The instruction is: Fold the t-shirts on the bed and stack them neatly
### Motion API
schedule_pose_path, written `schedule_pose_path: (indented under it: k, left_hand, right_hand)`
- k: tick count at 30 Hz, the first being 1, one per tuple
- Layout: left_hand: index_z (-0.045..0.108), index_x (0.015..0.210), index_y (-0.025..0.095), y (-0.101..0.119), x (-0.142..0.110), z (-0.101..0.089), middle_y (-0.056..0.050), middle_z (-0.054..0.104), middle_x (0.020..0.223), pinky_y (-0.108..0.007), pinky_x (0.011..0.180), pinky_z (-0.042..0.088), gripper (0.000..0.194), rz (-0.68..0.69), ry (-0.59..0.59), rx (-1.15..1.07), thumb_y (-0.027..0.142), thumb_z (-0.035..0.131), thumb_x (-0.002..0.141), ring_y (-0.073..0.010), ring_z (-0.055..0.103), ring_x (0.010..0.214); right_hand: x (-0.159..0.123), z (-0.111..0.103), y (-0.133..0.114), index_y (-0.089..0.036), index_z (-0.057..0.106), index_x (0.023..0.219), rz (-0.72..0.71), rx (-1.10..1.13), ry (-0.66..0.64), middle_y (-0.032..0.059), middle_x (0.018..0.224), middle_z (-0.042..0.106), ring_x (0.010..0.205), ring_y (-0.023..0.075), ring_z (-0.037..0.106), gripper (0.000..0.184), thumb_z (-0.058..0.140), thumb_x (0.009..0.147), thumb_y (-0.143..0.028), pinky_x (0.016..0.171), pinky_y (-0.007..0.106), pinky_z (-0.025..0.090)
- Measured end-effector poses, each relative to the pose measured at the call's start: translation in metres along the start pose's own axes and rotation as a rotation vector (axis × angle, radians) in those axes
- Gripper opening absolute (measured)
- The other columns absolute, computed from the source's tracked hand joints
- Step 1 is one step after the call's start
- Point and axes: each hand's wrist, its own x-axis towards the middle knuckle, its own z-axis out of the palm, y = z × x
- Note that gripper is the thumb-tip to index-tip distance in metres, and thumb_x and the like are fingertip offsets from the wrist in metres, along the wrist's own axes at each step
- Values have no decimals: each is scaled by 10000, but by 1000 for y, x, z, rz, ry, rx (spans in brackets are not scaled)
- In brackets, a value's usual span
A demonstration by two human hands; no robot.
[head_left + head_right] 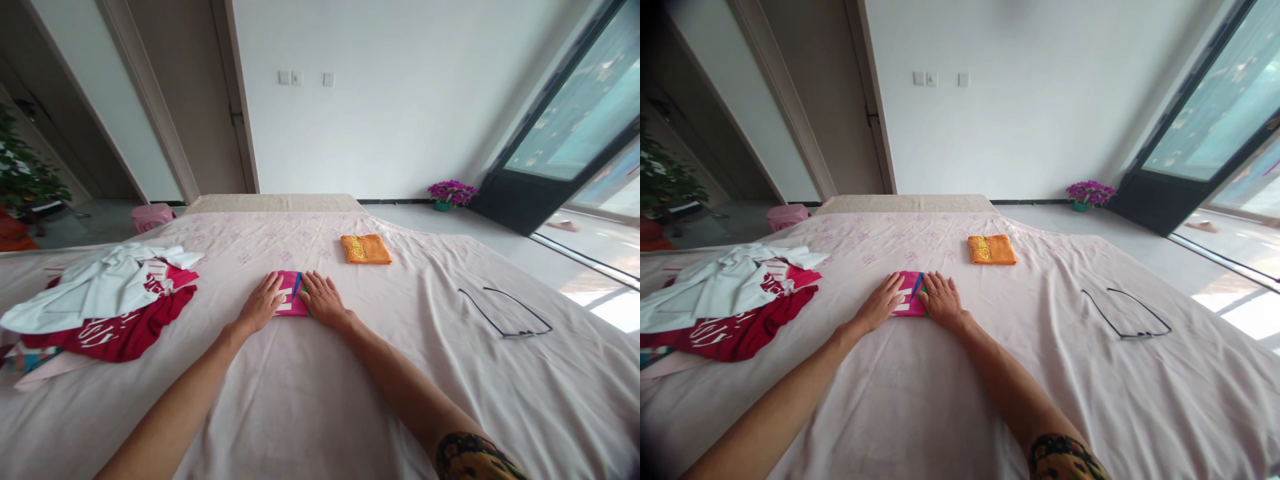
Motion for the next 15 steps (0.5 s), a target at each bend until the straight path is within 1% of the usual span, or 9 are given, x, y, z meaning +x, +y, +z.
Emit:
schedule_pose_path:
  k: [2,4,6,7,9,11,13,15]
  left_hand:
    - [376,1508,187,-7,-14,-4,-124,352,1590,-453,1194,294,565,-24,6,-11,409,365,989,-243,330,1467]
    - [372,1510,213,-11,-27,-8,-111,396,1568,-457,1193,291,561,-33,24,-16,420,378,988,-236,369,1446]
    - [399,1491,213,-13,-34,-11,-107,458,1529,-446,1191,300,550,-53,61,-53,424,388,983,-228,408,1423]
    - [419,1476,202,-14,-36,-12,-112,485,1508,-436,1185,317,540,-87,87,-87,420,378,984,-224,433,1406]
    - [453,1443,174,-16,-38,-13,-129,524,1472,-413,1160,363,514,-206,153,-171,390,344,989,-216,483,1368]
    - [467,1419,167,-18,-39,-14,-134,559,1434,-395,1130,405,489,-329,232,-251,348,347,981,-210,527,1328]
    - [463,1410,183,-20,-41,-16,-123,596,1393,-390,1105,433,476,-394,293,-305,308,400,955,-206,562,1290]
    - [466,1400,200,-20,-42,-17,-110,631,1344,-396,1088,450,480,-419,320,-327,266,447,925,-207,592,1252]
  right_hand:
    - [-3,-4,2,-237,285,1562,-3,-4,-36,59,1609,305,1497,225,223,573,298,1035,-459,1210,478,163]
    - [-3,-9,3,-236,288,1559,1,-5,-88,55,1612,300,1496,229,223,564,293,1036,-448,1201,496,177]
    - [1,-15,1,-230,318,1546,19,-16,-113,60,1609,308,1495,237,223,548,287,1038,-433,1193,512,181]
    - [3,-19,-2,-225,334,1539,25,-25,-104,65,1607,312,1496,239,221,543,286,1038,-428,1192,514,175]
    - [9,-23,-11,-212,348,1533,7,-45,-49,72,1606,314,1499,236,211,541,284,1038,-422,1201,506,140]
    - [15,-23,-23,-202,340,1537,-56,-60,13,73,1607,308,1503,231,196,551,285,1038,-430,1213,489,97]
    - [18,-17,-35,-204,329,1543,-145,-74,45,66,1613,293,1508,226,180,561,282,1039,-445,1222,477,61]
    - [19,-6,-43,-223,336,1542,-206,-85,32,52,1615,288,1507,226,183,563,298,1035,-467,1227,466,56]
